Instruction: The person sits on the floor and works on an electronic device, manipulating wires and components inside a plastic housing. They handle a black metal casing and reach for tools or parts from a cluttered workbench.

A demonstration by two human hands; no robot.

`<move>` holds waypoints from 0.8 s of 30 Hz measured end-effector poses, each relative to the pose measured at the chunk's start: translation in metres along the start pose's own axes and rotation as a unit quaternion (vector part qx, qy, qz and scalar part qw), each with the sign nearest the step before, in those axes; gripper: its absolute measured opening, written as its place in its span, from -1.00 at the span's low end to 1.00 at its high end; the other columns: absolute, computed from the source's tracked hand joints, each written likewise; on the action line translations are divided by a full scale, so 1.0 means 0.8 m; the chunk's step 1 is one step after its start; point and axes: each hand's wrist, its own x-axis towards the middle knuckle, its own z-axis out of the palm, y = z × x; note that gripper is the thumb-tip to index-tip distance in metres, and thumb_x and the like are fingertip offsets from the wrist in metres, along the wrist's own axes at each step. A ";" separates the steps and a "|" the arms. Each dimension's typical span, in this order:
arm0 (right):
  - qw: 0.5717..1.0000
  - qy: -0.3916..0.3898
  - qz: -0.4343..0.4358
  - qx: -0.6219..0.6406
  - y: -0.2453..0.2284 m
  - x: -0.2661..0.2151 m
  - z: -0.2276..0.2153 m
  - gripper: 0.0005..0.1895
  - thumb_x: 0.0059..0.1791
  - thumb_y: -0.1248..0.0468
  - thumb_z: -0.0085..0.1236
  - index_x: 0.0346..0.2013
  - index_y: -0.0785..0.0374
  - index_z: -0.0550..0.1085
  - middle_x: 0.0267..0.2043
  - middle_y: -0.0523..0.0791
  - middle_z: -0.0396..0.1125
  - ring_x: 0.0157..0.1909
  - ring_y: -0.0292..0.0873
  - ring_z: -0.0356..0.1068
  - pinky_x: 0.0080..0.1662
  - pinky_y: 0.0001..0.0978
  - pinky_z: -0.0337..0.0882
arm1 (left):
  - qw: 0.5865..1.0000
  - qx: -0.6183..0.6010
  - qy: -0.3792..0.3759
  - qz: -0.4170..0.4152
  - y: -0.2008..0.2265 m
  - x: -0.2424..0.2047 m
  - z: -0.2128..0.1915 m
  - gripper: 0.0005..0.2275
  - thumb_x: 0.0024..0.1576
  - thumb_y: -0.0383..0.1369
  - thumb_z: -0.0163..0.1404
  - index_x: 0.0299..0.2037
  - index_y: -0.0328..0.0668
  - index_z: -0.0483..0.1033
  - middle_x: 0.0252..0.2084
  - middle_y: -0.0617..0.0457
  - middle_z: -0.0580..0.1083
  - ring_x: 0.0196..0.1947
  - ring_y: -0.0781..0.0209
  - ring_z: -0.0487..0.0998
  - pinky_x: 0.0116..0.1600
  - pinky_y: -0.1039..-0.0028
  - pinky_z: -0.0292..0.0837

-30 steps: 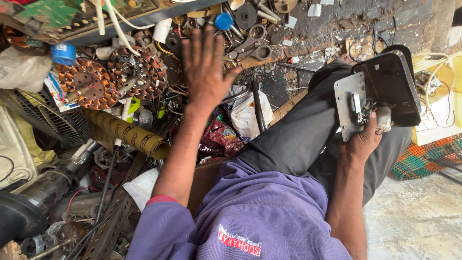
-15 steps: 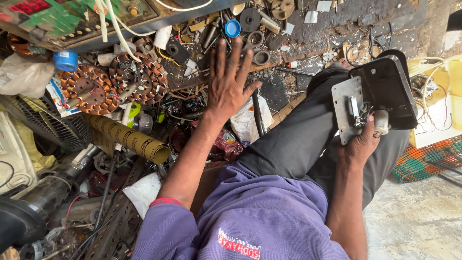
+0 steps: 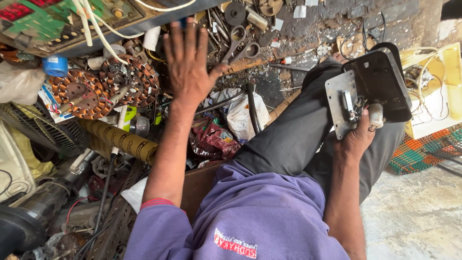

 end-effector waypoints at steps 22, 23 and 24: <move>1.000 -0.004 0.001 0.003 0.000 0.002 0.000 -0.66 0.17 0.32 0.09 0.22 0.39 0.36 0.14 -0.05 0.40 0.16 -0.14 0.46 0.25 -0.26 0.50 | 0.957 -0.050 0.245 0.150 0.013 0.020 0.053 -0.41 0.41 0.02 0.05 0.56 0.07 0.16 0.61 -0.11 -0.04 0.58 -0.28 -0.07 0.60 -0.27 -0.20; 1.000 -0.006 0.004 0.007 0.001 0.002 0.000 -0.66 0.18 0.32 0.09 0.22 0.38 0.35 0.14 -0.05 0.40 0.16 -0.14 0.46 0.25 -0.26 0.50 | 0.951 -0.093 0.253 0.154 0.011 0.018 0.058 -0.40 0.39 0.01 0.10 0.55 -0.01 0.22 0.58 -0.16 0.04 0.56 -0.28 -0.01 0.60 -0.27 -0.15; 1.000 -0.009 0.007 0.011 0.001 0.001 0.000 -0.67 0.18 0.32 0.09 0.22 0.37 0.35 0.13 -0.05 0.39 0.16 -0.14 0.46 0.25 -0.25 0.50 | 0.949 -0.110 0.260 0.142 0.011 0.015 0.062 -0.43 0.37 0.02 0.09 0.48 -0.07 0.29 0.50 -0.18 0.10 0.51 -0.29 0.06 0.57 -0.25 -0.08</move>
